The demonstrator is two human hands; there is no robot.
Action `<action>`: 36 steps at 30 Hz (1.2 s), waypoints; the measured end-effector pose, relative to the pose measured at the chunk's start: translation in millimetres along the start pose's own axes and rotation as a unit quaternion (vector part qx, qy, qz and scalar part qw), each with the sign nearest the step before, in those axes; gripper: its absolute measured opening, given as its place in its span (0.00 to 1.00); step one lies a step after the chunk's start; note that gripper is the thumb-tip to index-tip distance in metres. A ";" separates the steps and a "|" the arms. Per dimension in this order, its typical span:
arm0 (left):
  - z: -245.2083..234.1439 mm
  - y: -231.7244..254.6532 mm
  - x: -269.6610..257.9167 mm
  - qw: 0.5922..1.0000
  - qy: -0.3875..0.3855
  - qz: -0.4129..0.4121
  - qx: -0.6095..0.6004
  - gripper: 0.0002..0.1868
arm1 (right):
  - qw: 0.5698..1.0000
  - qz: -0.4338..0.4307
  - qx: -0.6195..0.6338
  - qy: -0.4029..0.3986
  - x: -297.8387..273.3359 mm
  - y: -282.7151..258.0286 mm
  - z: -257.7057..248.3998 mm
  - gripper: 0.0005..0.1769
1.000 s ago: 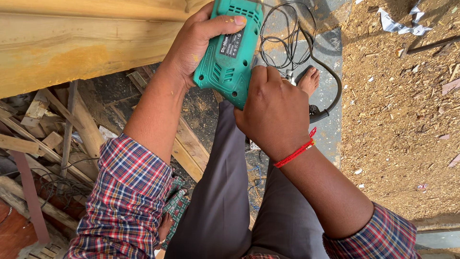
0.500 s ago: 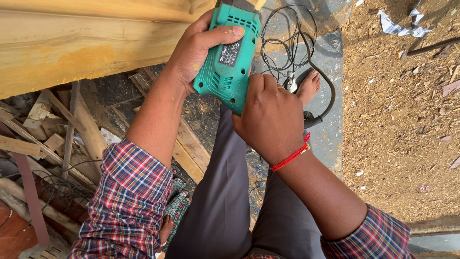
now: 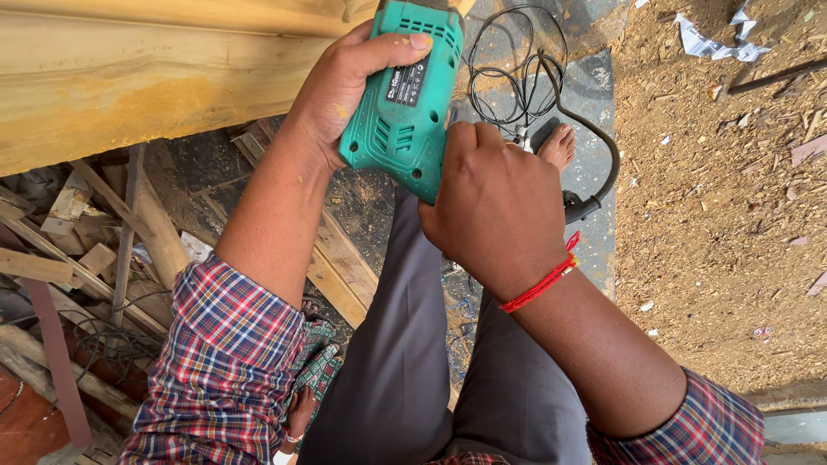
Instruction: The person uses an electric drill with a sanding disc attachment to smooth and polish the decorative carvings on a large wooden door.
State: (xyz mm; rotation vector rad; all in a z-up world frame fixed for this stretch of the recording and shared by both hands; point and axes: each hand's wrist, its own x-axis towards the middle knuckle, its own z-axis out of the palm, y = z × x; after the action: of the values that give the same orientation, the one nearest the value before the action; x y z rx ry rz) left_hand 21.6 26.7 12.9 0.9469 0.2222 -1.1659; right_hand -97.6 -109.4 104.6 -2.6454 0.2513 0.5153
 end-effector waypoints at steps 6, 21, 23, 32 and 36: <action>4.0 15.7 15.7 0.999 -0.014 0.032 -0.013 0.16 | 0.999 0.020 -0.015 0.022 8.2 4.5 -16.2 0.27; 12.2 16.4 6.7 0.998 -0.005 0.042 0.042 0.21 | 0.999 0.031 -0.010 0.000 3.4 3.8 -8.8 0.25; 15.2 19.8 4.8 0.997 -0.006 0.052 0.049 0.21 | 0.999 0.030 -0.034 0.015 5.9 4.0 -10.3 0.26; 18.6 31.6 -9.6 0.995 0.016 0.065 0.073 0.22 | 0.998 0.003 0.016 0.055 -2.2 -6.4 -13.3 0.25; 21.0 29.4 -14.1 0.997 0.026 0.045 0.059 0.22 | 0.999 0.025 0.039 0.025 -8.9 -11.4 -13.8 0.24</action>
State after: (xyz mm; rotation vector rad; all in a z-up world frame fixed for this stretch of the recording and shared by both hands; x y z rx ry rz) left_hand 34.3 23.1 49.4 1.0814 0.1529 -1.0810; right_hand -98.5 -104.6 124.0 -2.5836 0.3476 0.4462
